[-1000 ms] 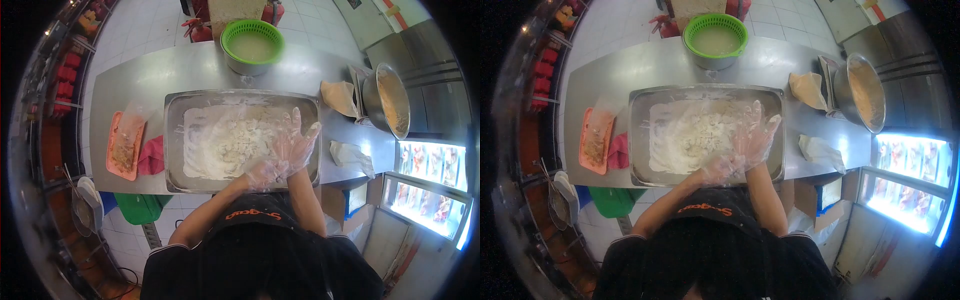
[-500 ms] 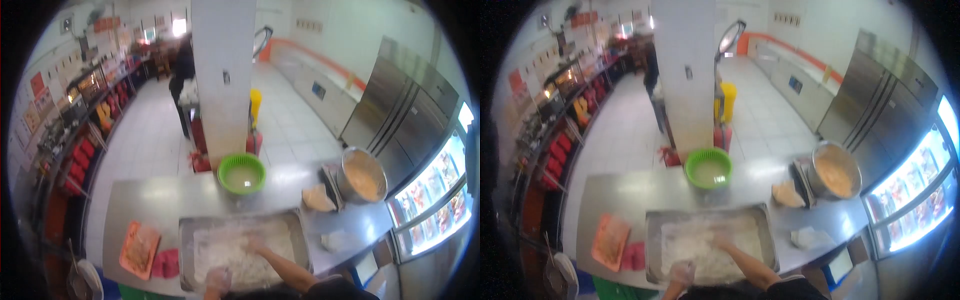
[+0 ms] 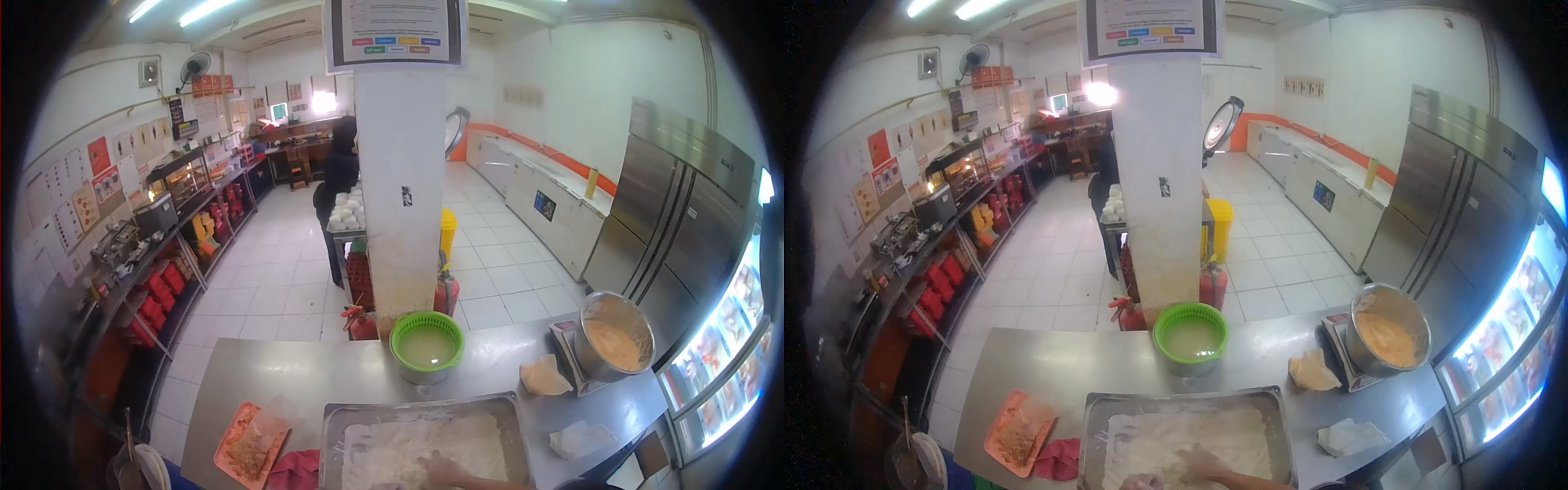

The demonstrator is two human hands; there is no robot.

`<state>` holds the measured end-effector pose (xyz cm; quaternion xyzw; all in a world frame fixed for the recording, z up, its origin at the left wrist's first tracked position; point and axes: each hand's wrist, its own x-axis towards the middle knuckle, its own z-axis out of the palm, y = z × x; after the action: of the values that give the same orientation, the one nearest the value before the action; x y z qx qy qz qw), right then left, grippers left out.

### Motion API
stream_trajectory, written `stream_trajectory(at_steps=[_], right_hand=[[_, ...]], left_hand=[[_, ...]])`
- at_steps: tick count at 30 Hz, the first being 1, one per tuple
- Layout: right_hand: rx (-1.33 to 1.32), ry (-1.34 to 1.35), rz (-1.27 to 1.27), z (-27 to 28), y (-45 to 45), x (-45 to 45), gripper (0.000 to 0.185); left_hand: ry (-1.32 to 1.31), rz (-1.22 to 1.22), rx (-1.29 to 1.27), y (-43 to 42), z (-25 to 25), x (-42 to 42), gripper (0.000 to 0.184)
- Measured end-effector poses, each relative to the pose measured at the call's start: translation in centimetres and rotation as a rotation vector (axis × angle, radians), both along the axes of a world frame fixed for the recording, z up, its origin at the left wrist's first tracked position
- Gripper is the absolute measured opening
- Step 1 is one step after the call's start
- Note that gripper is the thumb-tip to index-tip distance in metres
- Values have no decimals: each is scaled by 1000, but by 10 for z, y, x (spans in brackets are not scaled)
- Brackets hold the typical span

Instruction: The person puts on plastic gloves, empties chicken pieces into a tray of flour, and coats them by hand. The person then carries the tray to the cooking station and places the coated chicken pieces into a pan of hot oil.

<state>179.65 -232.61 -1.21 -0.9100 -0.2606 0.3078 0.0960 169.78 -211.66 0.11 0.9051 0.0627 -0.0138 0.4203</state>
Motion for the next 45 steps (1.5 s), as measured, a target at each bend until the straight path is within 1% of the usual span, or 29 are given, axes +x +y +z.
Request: stream_trajectory(at_steps=[1,5,7,8,10,11,13,14,16,18,19,20,21,22,23,24,26,28,29,31,32,34,35,37,39,41,42,44,45], right_hand=[[108,157,17,7,-6,5,91],[206,225,-69,24,-18,23,81],[118,-91,-100,14,-28,13,74],[109,-78,-113,1,-39,17,74],[408,-86,71,-27,-53,26,73],[404,-80,70,-9,-51,25,73],[192,-106,-317,29,-51,27,71],[185,-91,-315,12,-58,32,71],[268,-110,13,-40,-74,48,72],[137,-52,-270,-35,-73,53,75],[330,-204,-378,-85,-84,62,86],[156,-119,-408,-20,-61,58,96],[200,-341,-283,-72,-63,60,107],[160,-217,-173,-42,-46,62,110],[52,-211,-296,-11,-18,42,110],[0,-273,-277,-2,-2,28,105],[-59,-326,-250,-17,7,14,101],[74,-262,-244,-55,5,21,84],[66,-251,-239,-50,-3,30,84],[271,131,50,-16,-19,58,66],[265,136,68,6,-16,56,66],[107,-10,-348,44,-12,47,58],[105,-9,-353,40,-19,51,58],[264,163,-186,30,-43,67,63],[170,168,-181,28,-52,75,65],[95,184,-173,17,-52,63,66],[125,45,9,10,-52,45,65],[151,-102,184,4,-53,7,65],[32,-112,138,27,-33,-18,64]], left_hand=[[7,-7,-26,0,-1,-1,31],[62,-33,-142,2,-8,-7,33],[116,-50,-231,4,-16,-13,35],[149,-57,-281,5,-24,-19,35],[156,-66,-305,8,-34,-27,37],[83,-58,-243,3,-29,-26,35],[-131,-23,-45,-10,-13,-25,28],[-265,-8,94,-15,0,-26,24],[-519,-4,378,-19,26,-29,18],[-184,8,405,-20,35,-36,21],[-292,37,390,-22,34,-33,19],[-311,-58,543,-19,28,-32,21],[-227,14,470,-23,20,-36,21],[-307,46,462,-26,20,-34,18],[-407,108,394,-29,21,-30,16],[-388,119,361,-28,22,-29,14],[-331,126,293,-27,44,-23,11],[-371,130,267,-26,43,-21,11],[-423,130,251,-25,42,-23,10],[-366,117,217,-23,38,-22,9],[-374,124,227,-22,35,-22,9],[-375,128,237,-20,33,-26,9],[-362,140,243,-21,34,-27,7],[-349,142,237,-23,34,-26,7],[-447,150,280,-22,35,-22,10],[-437,155,246,-23,31,-22,10],[-439,151,208,-22,31,-23,11],[-434,137,261,-20,37,-24,11],[-433,129,306,-22,39,-23,11]])
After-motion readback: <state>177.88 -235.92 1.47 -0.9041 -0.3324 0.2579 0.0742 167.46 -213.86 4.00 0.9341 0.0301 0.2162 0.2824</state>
